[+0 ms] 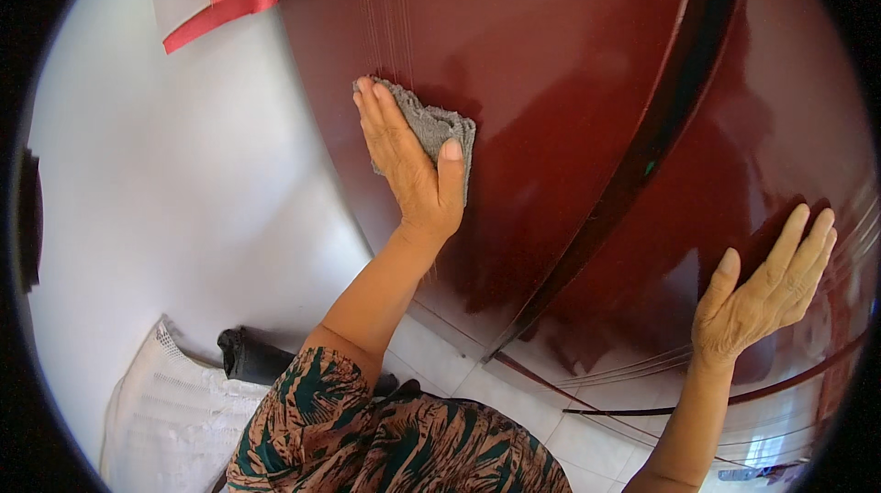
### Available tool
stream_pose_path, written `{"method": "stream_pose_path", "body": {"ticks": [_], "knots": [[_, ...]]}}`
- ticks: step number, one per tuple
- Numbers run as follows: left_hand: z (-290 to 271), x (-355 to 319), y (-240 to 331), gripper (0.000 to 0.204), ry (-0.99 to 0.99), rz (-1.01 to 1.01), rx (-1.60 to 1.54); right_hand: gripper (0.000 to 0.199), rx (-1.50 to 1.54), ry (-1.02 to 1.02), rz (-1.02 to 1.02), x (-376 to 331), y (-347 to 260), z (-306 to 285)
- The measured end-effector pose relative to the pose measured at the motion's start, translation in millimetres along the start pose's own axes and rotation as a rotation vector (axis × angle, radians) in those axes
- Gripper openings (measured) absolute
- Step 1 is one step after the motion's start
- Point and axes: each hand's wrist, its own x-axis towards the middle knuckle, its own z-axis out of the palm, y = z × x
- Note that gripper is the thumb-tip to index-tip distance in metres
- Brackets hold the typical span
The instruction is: The person wipes the exterior surfaces and doors of a red cabinet using a cloth, moving across various sections and handles.
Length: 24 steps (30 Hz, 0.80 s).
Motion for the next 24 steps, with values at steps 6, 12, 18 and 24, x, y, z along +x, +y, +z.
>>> {"method": "stream_pose_path", "body": {"ticks": [6, 12, 18, 24], "knots": [[0.8, -94.1, -24.2, 0.08, -0.046, -0.057, -0.039, 0.058, -0.068, -0.013, -0.026, -0.8, 6.3, -4.0], [1.8, -232.9, -49.9, 0.085, -0.021, -0.706, -0.091, 0.057, -0.061, 0.01, -0.057, -4.3, 8.0, 0.1], [6.5, -322.5, -115.6, 0.072, 0.448, -1.684, -0.542, 0.056, -0.029, 0.033, -0.091, 1.8, 3.2, 1.8], [15.2, -277.6, -90.7, 0.077, 0.552, -1.922, -0.733, 0.057, -0.027, 0.038, -0.112, 0.0, 6.8, 4.6]]}}
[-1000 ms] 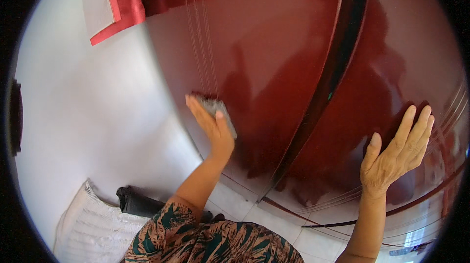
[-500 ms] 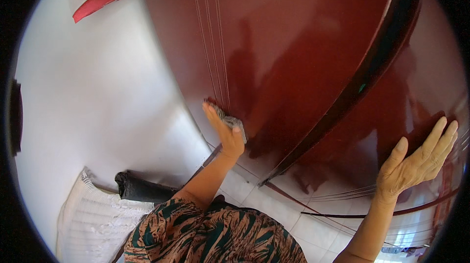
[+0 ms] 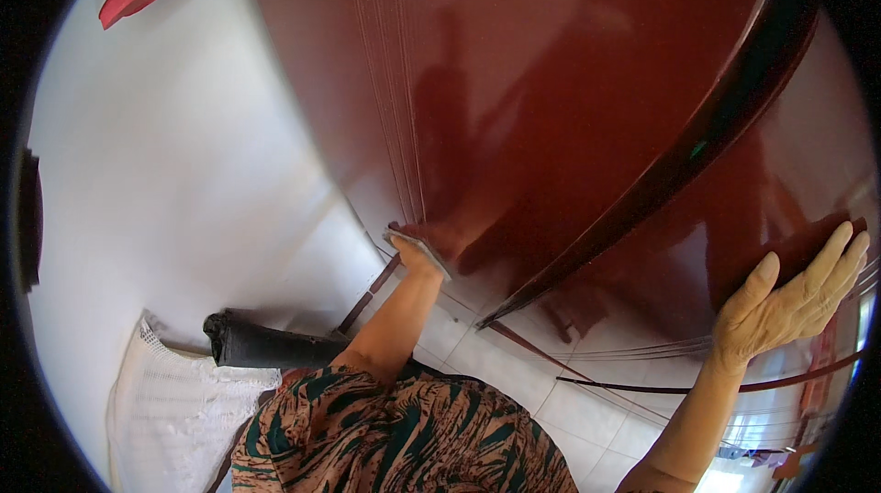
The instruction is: The person wipes the exterior surfaces and doors of a red cabinet using a cloth, moving across various sections and handles.
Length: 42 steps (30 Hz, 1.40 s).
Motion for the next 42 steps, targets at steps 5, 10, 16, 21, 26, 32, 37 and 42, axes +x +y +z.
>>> {"method": "stream_pose_path", "body": {"ticks": [5, 10, 16, 21, 26, 32, 37, 42], "knots": [[74.9, -86.5, 48.3, 0.074, -0.109, 0.805, 0.507, 0.058, -0.037, -0.019, 0.017, -7.3, 6.8, -0.6], [139.1, -138.2, 118.9, 0.069, -0.335, 1.49, 0.709, 0.058, -0.042, -0.018, 0.026, -5.6, 6.9, -1.6], [191.3, -129.4, 215.7, 0.076, -0.41, 1.738, 0.709, 0.058, -0.023, -0.017, 0.036, -4.7, 2.0, 2.3], [185.1, -105.7, 220.1, 0.074, -0.438, 1.63, 0.683, 0.057, -0.01, -0.007, 0.012, -8.0, 3.2, 2.5], [131.4, -58.5, 170.9, 0.069, -0.318, 1.222, 0.55, 0.056, -0.059, -0.062, 0.023, -19.0, 9.7, -1.9], [26.1, 58.6, 97.5, 0.064, -0.26, 0.483, 0.204, 0.057, -0.07, -0.084, 0.058, -14.6, 6.6, -9.5], [2.9, 48.0, 67.7, 0.065, -0.134, 0.31, 0.131, 0.06, 0.018, -0.009, 0.003, 2.6, -2.7, -6.1], [92.0, -94.2, 106.9, 0.071, -0.208, 0.814, 0.51, 0.061, -0.066, -0.097, 0.075, -3.7, -1.6, -19.1]]}}
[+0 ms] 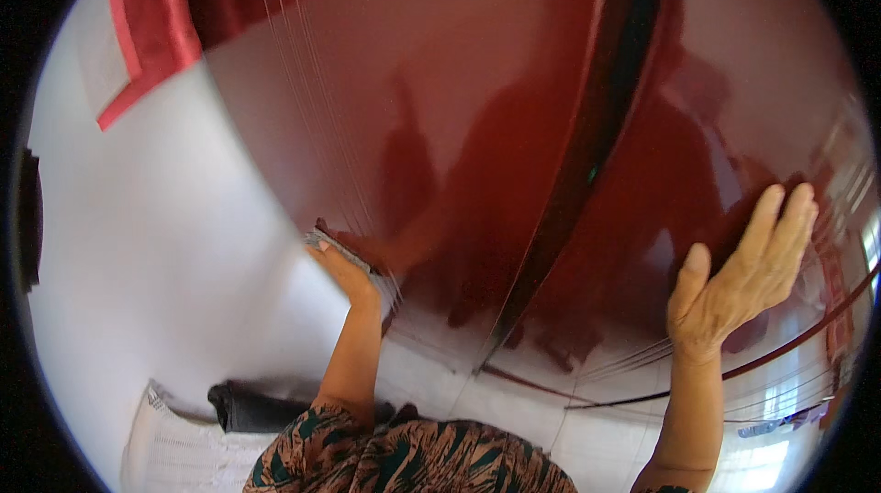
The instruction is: The person wipes the exterior surfaces and doors of a red cabinet using a cloth, moving across various sections and handles.
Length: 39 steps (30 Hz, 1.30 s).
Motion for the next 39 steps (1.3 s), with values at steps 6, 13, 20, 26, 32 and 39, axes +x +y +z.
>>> {"method": "stream_pose_path", "body": {"ticks": [6, 13, 20, 26, 32, 39], "knots": [[21.1, 38.9, 102.7, 0.068, -0.044, 0.773, 0.294, 0.06, 0.054, -0.104, 0.134, 4.7, -18.5, -10.1], [70.8, 39.1, 245.9, 0.071, -0.104, 1.294, 0.271, 0.057, 0.071, -0.119, 0.133, 6.9, -18.0, -11.8], [113.5, 1.3, 339.7, 0.064, 0.024, 1.573, 0.189, 0.057, 0.1, -0.149, 0.12, 2.1, -19.4, -13.9], [126.3, -25.9, 356.4, 0.061, -0.077, 1.673, 0.029, 0.057, 0.14, -0.145, 0.126, 3.2, -17.1, -15.7], [139.3, -29.0, 379.0, 0.054, -0.164, 1.745, 0.078, 0.059, 0.13, -0.187, 0.135, 4.5, -21.4, -15.1], [185.1, -9.2, 466.9, 0.053, 0.041, 1.867, -0.131, 0.06, 0.088, -0.186, 0.132, 1.6, -21.7, -11.3]]}}
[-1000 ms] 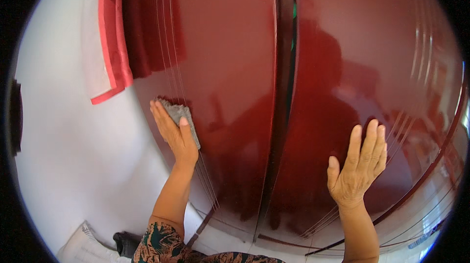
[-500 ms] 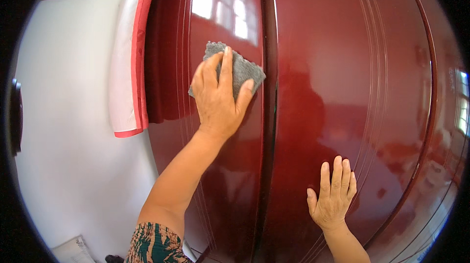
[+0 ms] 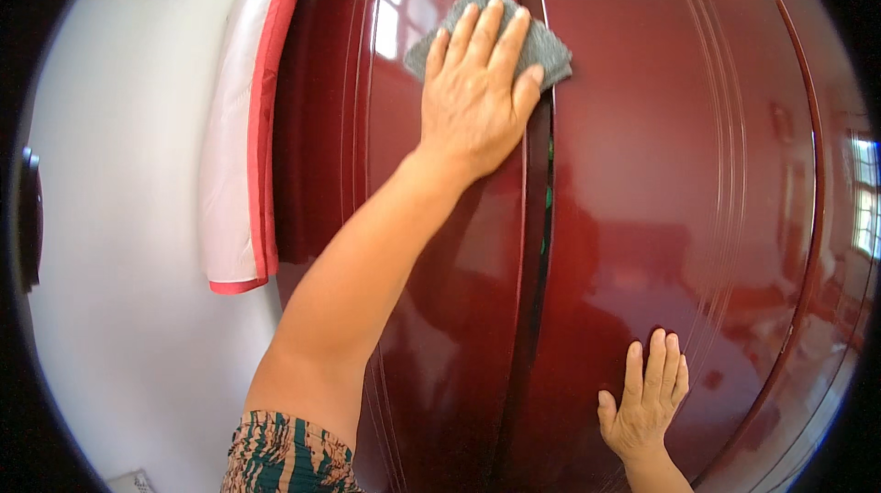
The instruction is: The person wipes the exterior surfaces and doors of a red cabinet using a cloth, moving across various sections and handles.
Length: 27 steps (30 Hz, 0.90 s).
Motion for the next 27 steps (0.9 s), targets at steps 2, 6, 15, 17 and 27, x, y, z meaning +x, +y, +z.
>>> {"method": "stream_pose_path", "body": {"ticks": [2, 6, 15, 17, 27], "knots": [[10.9, 16.3, -20.9, 0.055, 0.02, -0.047, 0.039, 0.061, -0.016, 0.0, 0.007, -2.6, 4.0, 0.7], [8.4, 35.8, -90.3, 0.059, -0.009, -0.153, 0.181, 0.062, -0.024, -0.026, 0.014, -3.4, 3.4, -0.5], [-21.2, 37.5, -216.9, 0.066, -0.113, -0.563, 0.302, 0.061, -0.027, 0.027, 0.016, -0.5, 4.4, -3.0], [-19.0, 40.9, -227.5, 0.065, -0.065, -0.628, 0.284, 0.055, 0.022, 0.131, 0.026, 8.4, -1.7, -4.7], [51.1, 88.8, -81.6, 0.058, 0.02, -0.035, 0.068, 0.062, 0.054, 0.056, -0.023, 2.4, -5.9, 3.5]]}}
